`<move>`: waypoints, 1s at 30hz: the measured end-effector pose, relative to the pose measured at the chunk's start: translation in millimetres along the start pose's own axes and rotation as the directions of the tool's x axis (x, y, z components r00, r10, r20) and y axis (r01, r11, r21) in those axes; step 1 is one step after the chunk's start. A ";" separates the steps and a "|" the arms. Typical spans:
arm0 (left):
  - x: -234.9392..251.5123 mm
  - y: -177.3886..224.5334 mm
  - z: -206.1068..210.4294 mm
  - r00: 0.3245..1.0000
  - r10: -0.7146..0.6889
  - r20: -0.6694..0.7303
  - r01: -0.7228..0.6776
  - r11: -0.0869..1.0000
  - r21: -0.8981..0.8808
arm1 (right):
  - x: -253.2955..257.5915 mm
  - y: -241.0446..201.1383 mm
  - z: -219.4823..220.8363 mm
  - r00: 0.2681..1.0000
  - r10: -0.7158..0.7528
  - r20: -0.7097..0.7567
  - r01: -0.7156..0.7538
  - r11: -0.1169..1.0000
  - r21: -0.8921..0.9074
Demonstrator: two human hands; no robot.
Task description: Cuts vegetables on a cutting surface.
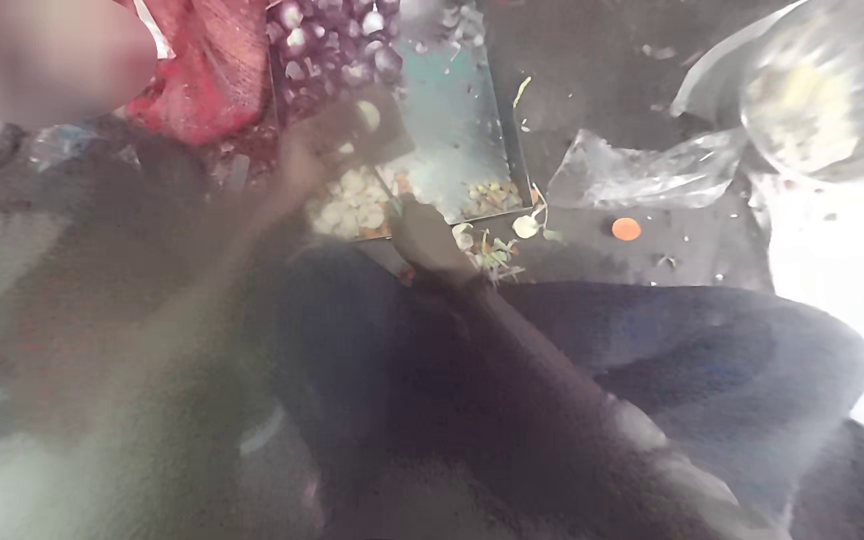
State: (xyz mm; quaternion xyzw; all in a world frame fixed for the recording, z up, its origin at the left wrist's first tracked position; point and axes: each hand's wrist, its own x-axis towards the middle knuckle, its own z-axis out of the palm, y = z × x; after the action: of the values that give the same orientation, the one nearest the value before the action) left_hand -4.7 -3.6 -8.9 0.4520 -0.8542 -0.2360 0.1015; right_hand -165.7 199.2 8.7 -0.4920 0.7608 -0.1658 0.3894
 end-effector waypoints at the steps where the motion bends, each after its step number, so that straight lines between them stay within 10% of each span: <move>1: -1.7 1.3 1.3 1.000 0.013 -0.006 -0.013 1.000 0.012 | 11.5 -11.3 1.1 1.000 -0.009 0.008 0.009 0.999 -0.050; 20: -6.1 -7.3 13.5 0.997 0.011 -0.074 -0.005 0.997 0.072 | 73.6 -43.6 32.8 0.996 0.082 0.027 -0.073 0.970 -0.231; 30: -6.3 -3.7 11.7 0.998 -0.028 -0.048 0.028 1.000 -0.011 | -18.2 -6.4 -1.8 0.992 0.082 0.095 -0.063 0.979 -0.191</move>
State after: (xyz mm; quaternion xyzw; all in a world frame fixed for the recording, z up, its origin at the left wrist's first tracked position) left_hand -2.9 3.4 -20.6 0.4690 -0.8439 -0.2308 0.1210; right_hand -159.3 212.0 21.8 -0.5064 0.7696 -0.0536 0.3853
